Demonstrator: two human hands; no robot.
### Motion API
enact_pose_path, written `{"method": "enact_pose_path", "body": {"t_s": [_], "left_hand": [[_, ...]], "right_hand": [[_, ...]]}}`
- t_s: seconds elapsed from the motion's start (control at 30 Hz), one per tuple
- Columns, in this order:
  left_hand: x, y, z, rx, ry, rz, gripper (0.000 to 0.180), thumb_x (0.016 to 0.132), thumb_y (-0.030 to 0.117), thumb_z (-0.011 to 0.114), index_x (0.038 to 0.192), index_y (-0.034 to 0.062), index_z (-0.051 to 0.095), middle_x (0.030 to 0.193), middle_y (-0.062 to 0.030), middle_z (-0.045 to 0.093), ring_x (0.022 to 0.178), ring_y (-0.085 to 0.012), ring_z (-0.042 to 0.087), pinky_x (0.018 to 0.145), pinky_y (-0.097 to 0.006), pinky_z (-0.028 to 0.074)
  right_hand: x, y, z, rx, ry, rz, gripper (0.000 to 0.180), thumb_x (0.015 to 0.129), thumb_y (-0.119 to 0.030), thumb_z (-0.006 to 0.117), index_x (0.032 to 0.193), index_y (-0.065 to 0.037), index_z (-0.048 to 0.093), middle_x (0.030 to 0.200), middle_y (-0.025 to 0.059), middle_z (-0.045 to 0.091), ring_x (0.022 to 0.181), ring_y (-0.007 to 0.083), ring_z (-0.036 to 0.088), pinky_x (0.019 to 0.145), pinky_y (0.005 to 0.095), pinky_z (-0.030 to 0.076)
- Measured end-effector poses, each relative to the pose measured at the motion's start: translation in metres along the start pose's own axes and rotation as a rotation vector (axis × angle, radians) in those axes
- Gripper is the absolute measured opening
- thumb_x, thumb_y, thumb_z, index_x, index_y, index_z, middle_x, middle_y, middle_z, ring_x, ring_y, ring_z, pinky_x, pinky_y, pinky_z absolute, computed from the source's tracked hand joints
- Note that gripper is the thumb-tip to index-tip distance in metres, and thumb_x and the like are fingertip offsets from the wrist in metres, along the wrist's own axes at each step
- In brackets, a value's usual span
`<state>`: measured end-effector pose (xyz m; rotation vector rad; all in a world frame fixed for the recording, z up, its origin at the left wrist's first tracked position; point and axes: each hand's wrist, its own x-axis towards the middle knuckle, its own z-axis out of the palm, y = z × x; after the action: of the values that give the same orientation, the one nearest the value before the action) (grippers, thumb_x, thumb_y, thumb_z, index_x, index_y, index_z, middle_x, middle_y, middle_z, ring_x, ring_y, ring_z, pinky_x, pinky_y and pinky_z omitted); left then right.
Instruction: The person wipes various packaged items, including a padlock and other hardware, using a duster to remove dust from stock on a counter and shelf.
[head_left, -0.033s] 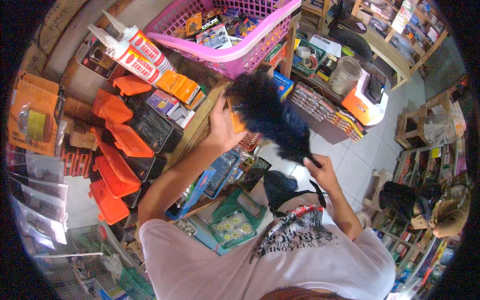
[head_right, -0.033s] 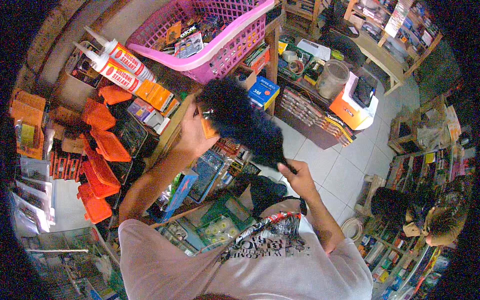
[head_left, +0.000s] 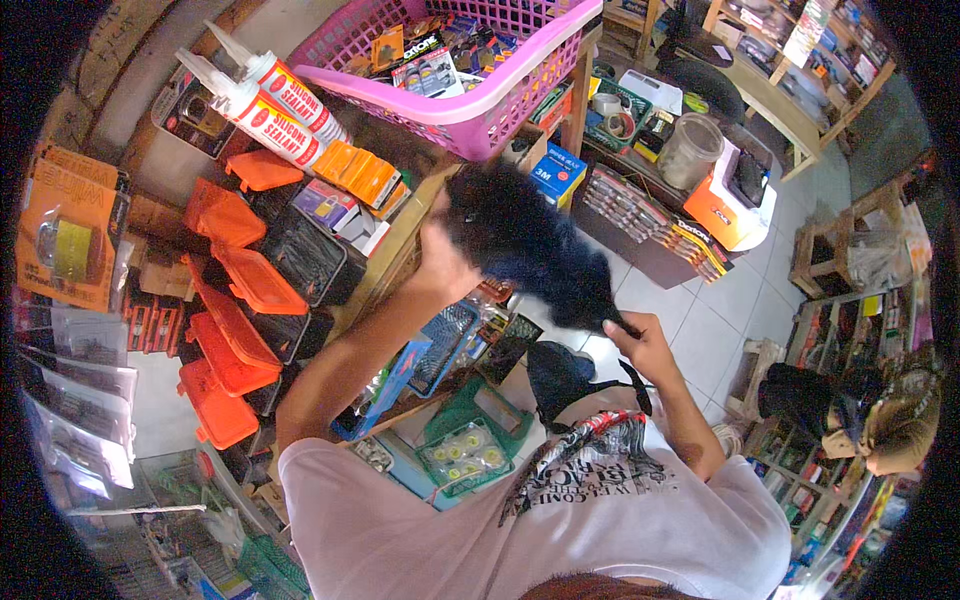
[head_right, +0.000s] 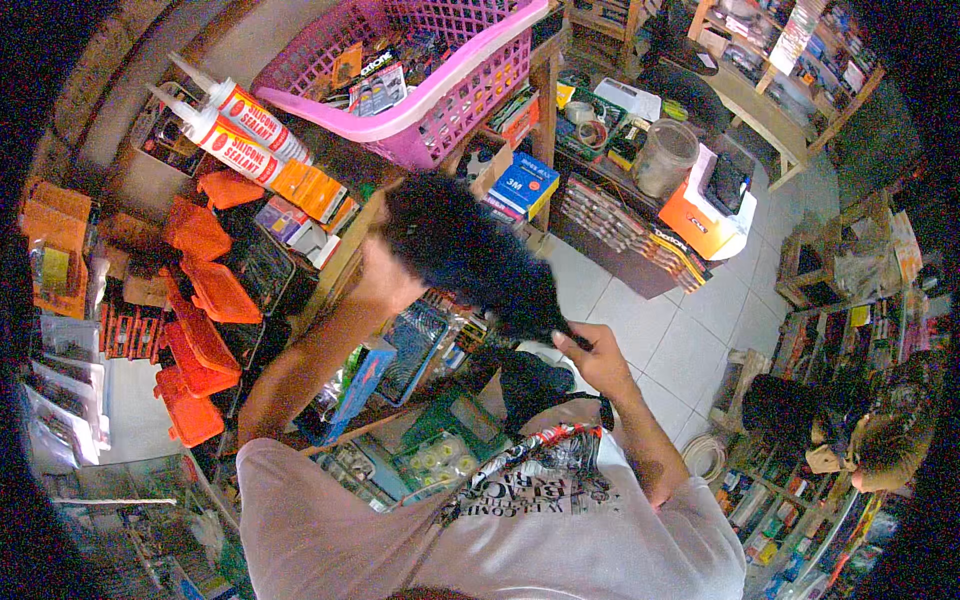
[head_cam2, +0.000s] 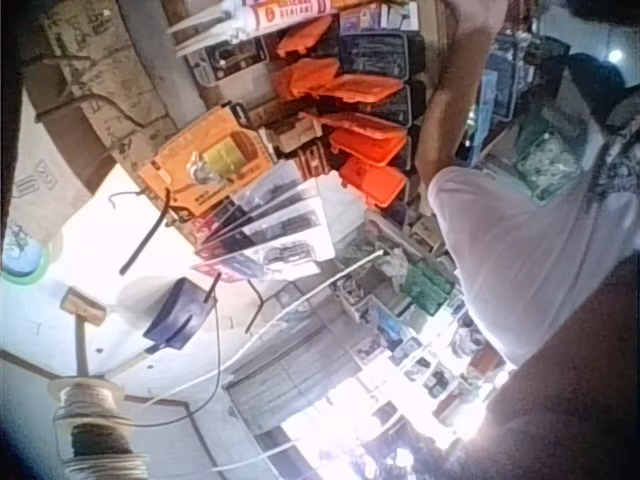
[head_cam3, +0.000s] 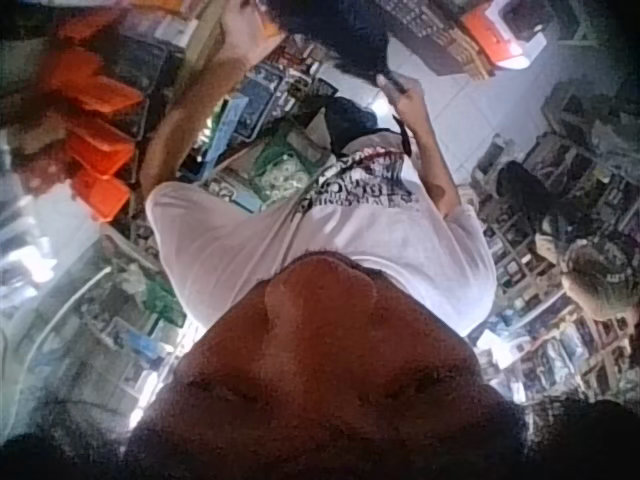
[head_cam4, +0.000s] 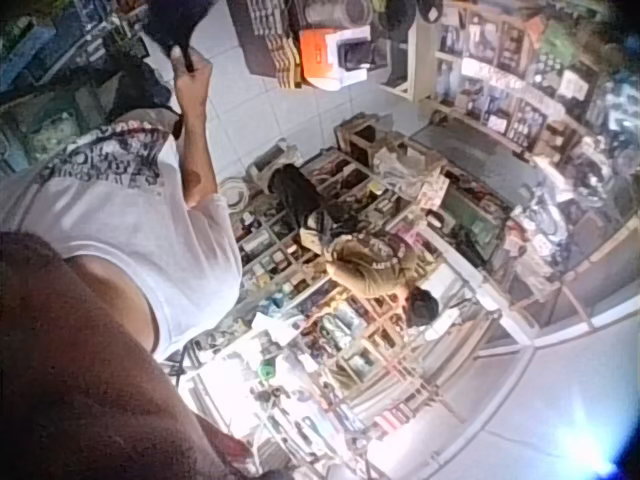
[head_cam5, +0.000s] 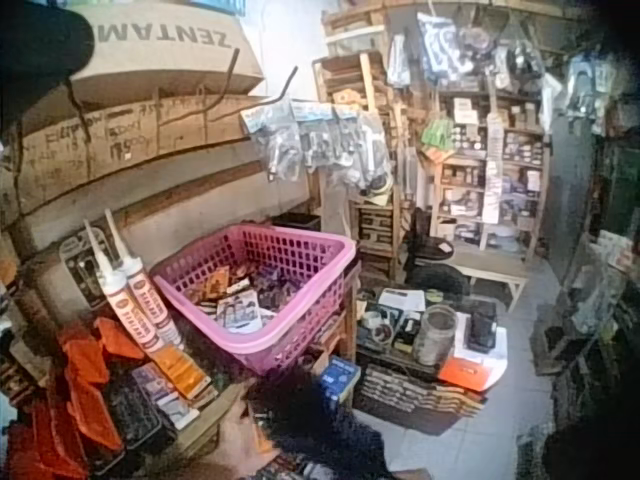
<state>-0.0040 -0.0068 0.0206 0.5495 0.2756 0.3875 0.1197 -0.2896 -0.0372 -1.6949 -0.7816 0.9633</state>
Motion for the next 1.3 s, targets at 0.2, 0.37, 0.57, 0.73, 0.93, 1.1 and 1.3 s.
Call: {"method": "enact_pose_path", "body": {"t_s": [0.2, 0.37, 0.57, 0.73, 0.93, 1.1, 1.3], "left_hand": [[0.0, 0.0, 0.004, -0.047, 0.012, -0.073, 0.058, 0.096, 0.052, 0.03, 0.131, 0.0102, 0.05, 0.133, -0.0111, 0.053, 0.124, -0.0303, 0.048, 0.108, -0.05, 0.034], [-0.002, 0.001, 0.012, -0.041, -0.002, -0.086, 0.055, 0.096, 0.049, 0.032, 0.13, 0.0103, 0.051, 0.132, -0.0109, 0.053, 0.123, -0.0289, 0.049, 0.107, -0.049, 0.035], [-0.006, 0.002, 0.021, -0.059, -0.03, -0.094, 0.052, 0.096, 0.045, 0.033, 0.131, 0.0098, 0.05, 0.131, -0.0117, 0.054, 0.122, -0.0283, 0.05, 0.106, -0.047, 0.036], [-0.004, 0.002, 0.014, -0.048, -0.018, -0.034, 0.06, 0.096, 0.054, 0.032, 0.131, 0.0084, 0.05, 0.131, -0.0135, 0.054, 0.122, -0.0311, 0.049, 0.106, -0.049, 0.034], [-0.007, 0.002, 0.009, -0.067, 0.089, -0.095, 0.063, 0.095, 0.058, 0.032, 0.129, 0.0078, 0.051, 0.13, -0.0156, 0.054, 0.122, -0.0329, 0.049, 0.107, -0.05, 0.034], [-0.006, 0.006, 0.013, -0.029, 0.097, -0.046, 0.068, 0.095, 0.059, 0.026, 0.128, 0.005, 0.051, 0.128, -0.0161, 0.055, 0.119, -0.0332, 0.051, 0.105, -0.05, 0.036], [-0.001, 0.003, 0.015, -0.09, -0.004, -0.047, 0.078, 0.093, 0.063, 0.018, 0.128, -0.0003, 0.047, 0.13, -0.0216, 0.053, 0.119, -0.0369, 0.052, 0.105, -0.05, 0.037]], "right_hand": [[0.0, 0.009, 0.005, 0.048, 0.06, 0.038, 0.032, 0.091, -0.029, 0.064, 0.09, 0.003, 0.066, 0.062, -0.0046, 0.05, 0.059, 0.0063, 0.041, 0.052, 0.0262, 0.033], [0.0, 0.008, 0.006, 0.108, 0.089, 0.072, 0.032, 0.091, -0.028, 0.063, 0.088, 0.004, 0.066, 0.064, -0.004, 0.052, 0.062, 0.0077, 0.044, 0.055, 0.0267, 0.035], [0.001, 0.007, -0.002, 0.029, 0.134, 0.076, 0.029, 0.091, -0.026, 0.064, 0.092, 0.003, 0.067, 0.063, -0.0043, 0.05, 0.061, 0.007, 0.042, 0.054, 0.0267, 0.035], [0.0, 0.011, -0.011, -0.059, 0.056, -0.006, 0.03, 0.091, -0.026, 0.062, 0.094, 0.003, 0.066, 0.06, -0.0032, 0.048, 0.06, 0.0071, 0.041, 0.054, 0.0277, 0.035], [-0.01, 0.009, -0.012, -0.034, 0.022, 0.107, 0.029, 0.092, -0.025, 0.061, 0.094, 0.003, 0.066, 0.068, 0.0012, 0.06, 0.068, 0.0078, 0.049, 0.062, 0.0275, 0.042], [-0.017, 0.025, 0.012, -0.015, 0.043, 0.094, 0.032, 0.093, -0.028, 0.061, 0.096, 0.004, 0.066, 0.071, 0.0041, 0.064, 0.07, 0.0093, 0.053, 0.065, 0.0292, 0.045], [-0.036, 0.043, 0.018, 0.071, 0.014, 0.077, 0.032, 0.092, -0.026, 0.061, 0.074, 0.0, 0.058, 0.058, -0.0078, 0.04, 0.054, 0.0052, 0.034, 0.048, 0.0261, 0.027]]}}
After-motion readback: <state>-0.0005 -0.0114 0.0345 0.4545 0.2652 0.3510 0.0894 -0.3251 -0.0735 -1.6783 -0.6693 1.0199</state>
